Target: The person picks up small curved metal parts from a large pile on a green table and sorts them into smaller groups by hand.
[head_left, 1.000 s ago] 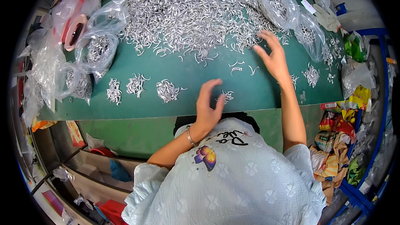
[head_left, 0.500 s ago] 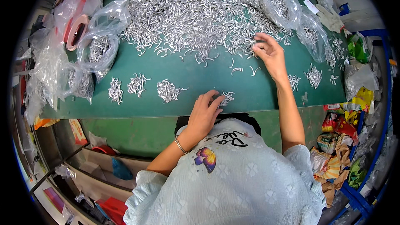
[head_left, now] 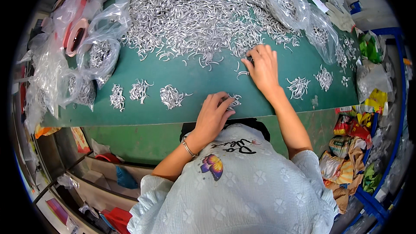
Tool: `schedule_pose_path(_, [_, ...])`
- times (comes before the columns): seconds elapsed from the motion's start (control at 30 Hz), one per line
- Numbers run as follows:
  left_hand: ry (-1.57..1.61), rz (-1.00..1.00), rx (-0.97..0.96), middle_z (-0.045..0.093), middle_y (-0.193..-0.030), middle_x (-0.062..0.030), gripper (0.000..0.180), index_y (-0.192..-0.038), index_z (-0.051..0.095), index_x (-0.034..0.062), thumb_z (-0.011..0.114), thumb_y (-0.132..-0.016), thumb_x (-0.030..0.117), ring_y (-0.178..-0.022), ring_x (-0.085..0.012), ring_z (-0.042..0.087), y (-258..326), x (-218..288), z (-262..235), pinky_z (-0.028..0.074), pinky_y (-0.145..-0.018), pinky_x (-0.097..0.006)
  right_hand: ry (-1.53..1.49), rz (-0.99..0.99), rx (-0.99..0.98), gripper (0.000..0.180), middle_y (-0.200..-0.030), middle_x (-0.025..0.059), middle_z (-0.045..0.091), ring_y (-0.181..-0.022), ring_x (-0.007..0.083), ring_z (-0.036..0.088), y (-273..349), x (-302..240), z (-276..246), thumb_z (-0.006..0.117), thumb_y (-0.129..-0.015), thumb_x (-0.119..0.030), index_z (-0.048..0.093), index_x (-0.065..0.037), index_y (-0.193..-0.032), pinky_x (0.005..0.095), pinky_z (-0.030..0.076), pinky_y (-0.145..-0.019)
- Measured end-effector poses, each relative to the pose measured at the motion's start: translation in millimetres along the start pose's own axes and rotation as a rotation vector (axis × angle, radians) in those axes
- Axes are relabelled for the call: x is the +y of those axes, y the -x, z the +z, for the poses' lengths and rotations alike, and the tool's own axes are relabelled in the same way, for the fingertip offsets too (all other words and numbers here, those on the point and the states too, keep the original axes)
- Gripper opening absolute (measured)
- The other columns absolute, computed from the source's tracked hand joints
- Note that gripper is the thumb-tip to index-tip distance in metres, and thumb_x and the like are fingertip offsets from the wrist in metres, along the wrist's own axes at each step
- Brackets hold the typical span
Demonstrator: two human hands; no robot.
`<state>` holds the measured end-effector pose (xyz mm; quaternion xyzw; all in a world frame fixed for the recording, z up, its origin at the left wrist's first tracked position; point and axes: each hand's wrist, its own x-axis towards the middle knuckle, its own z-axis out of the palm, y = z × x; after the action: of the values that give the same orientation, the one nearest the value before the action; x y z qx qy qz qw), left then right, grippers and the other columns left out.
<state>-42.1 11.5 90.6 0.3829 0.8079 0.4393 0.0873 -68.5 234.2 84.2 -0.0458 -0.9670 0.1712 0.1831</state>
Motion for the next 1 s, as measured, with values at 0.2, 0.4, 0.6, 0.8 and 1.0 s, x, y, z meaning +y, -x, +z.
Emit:
schedule_pose_path(0.2, [0.021,-0.008,-0.002,0.053,-0.113,-0.0122,0.038,-0.113,0.061,0.0043,0.072,-0.076,0.006,-0.094,-0.0298,0.052,2.9,-2.0,-2.5,0.045,-0.083,-0.040,-0.059,0.000,-0.057,0.013,-0.088,0.0059,0.057,-0.089,0.0259,0.052,21.1,1.8,-23.9,0.074,-0.075,-0.010,0.065,-0.006,-0.083,0.0374,0.037,-0.076])
schedule_pose_path(0.4, [-0.002,-0.020,0.036,0.054,-0.112,-0.0121,0.033,-0.111,0.061,0.0039,0.069,-0.078,0.003,-0.094,-0.0295,0.053,1.1,-5.7,3.7,0.044,-0.082,-0.039,-0.456,0.252,-0.041,0.017,-0.097,0.0078,0.060,-0.092,0.0274,0.054,25.9,22.4,-28.1,0.074,-0.075,-0.006,0.066,-0.005,-0.089,0.0349,0.041,-0.080])
schedule_pose_path(0.6, [-0.010,-0.038,0.052,0.055,-0.111,-0.0116,0.033,-0.109,0.063,0.0031,0.069,-0.078,-0.002,-0.094,-0.0285,0.053,-5.2,-2.7,0.7,0.045,-0.083,-0.039,-0.211,0.108,0.024,0.012,-0.089,0.0074,0.062,-0.084,0.0279,0.054,12.8,30.3,-16.5,0.071,-0.077,-0.005,0.065,-0.004,-0.088,0.0365,0.039,-0.079])
schedule_pose_path(0.8, [-0.026,-0.077,0.070,0.056,-0.112,-0.0117,0.032,-0.110,0.063,0.0030,0.068,-0.079,-0.002,-0.095,-0.0285,0.053,-2.6,-6.2,-0.1,0.044,-0.085,-0.039,-0.508,0.320,-0.057,0.015,-0.084,0.0086,0.067,-0.067,0.0200,0.056,25.5,9.0,-35.2,0.070,-0.078,-0.002,0.066,-0.001,-0.092,0.0341,0.046,-0.062])
schedule_pose_path(1.0, [-0.035,-0.071,0.089,0.057,-0.111,-0.0105,0.031,-0.111,0.061,0.0029,0.067,-0.081,0.000,-0.096,-0.0286,0.054,-8.1,-5.4,-1.9,0.043,-0.084,-0.039,-0.281,0.144,-0.060,0.007,-0.082,0.0093,0.064,-0.081,0.0295,0.058,39.1,-5.1,-35.7,0.066,-0.078,-0.001,0.064,-0.004,-0.084,0.0392,0.042,-0.074])
